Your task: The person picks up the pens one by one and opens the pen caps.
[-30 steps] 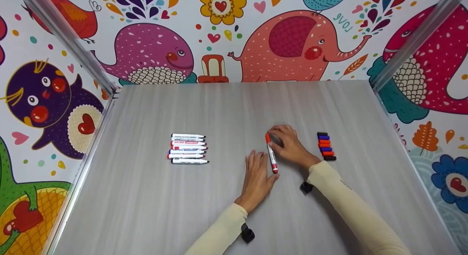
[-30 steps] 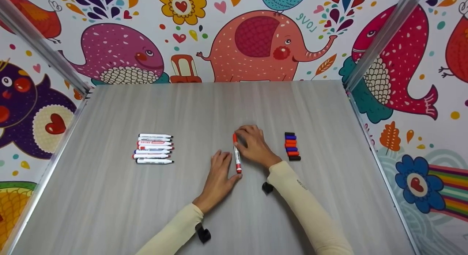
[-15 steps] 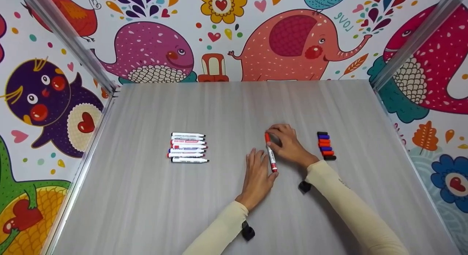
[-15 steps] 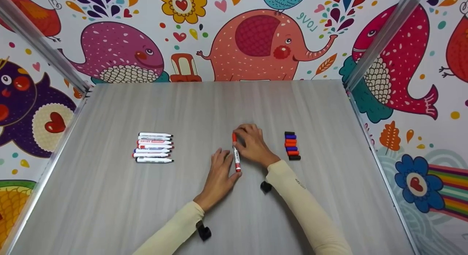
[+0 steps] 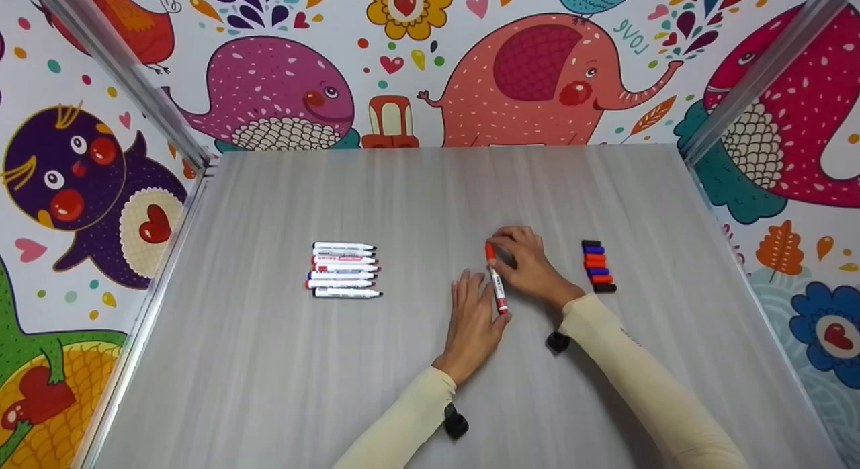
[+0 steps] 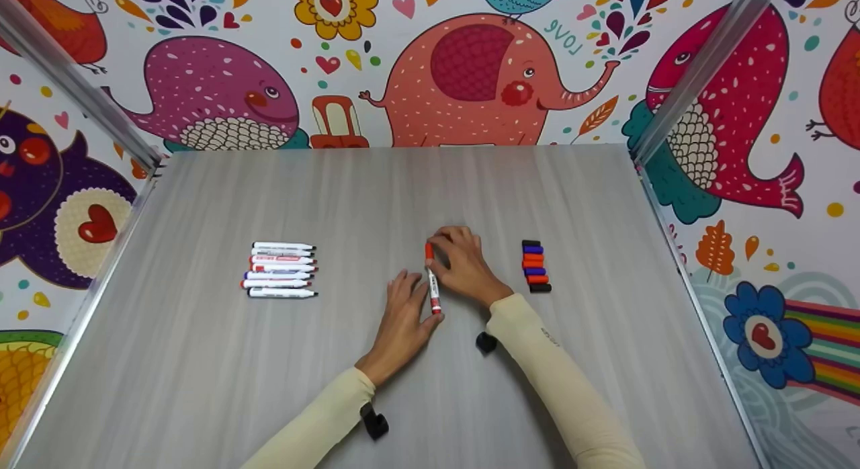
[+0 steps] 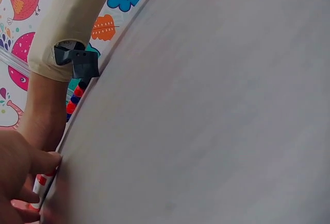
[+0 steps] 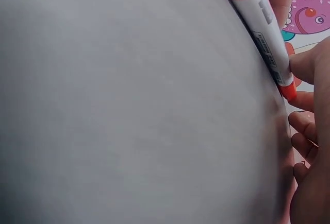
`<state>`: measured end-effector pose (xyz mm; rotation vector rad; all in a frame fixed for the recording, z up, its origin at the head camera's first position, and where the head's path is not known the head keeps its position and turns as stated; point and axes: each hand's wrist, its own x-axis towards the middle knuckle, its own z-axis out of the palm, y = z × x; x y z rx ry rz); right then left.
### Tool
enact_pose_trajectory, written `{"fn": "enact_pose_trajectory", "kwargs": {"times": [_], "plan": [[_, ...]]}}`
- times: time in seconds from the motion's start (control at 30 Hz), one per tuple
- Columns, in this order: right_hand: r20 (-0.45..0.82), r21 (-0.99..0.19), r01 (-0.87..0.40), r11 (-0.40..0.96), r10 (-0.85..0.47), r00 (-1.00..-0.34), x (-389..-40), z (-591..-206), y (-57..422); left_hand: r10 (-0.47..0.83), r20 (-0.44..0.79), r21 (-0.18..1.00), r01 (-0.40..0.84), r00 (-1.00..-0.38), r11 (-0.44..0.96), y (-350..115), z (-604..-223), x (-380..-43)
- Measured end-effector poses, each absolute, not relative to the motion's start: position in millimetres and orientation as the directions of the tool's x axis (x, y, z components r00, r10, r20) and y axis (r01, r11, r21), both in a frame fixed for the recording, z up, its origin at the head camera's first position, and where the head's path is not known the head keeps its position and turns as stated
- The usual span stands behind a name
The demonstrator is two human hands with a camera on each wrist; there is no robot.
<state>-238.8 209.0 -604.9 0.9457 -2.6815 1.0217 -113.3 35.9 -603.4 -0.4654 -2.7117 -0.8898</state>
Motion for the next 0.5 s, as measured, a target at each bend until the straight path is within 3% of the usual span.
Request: {"fn": "enact_pose_trajectory", "kwargs": {"times": [0.27, 0.5], "plan": [[0.365, -0.586, -0.607, 0.537, -0.494, -0.789, -238, -606, 208, 0.250, 0.295, 0.562, 0.379, -0.922, 0.735, 30, -597, -117], [0.330, -0.660, -0.547, 0.514, -0.456, -0.827, -234, -597, 209, 0.292, 0.243, 0.645, 0.379, -0.925, 0.664, 20, -592, -122]]}}
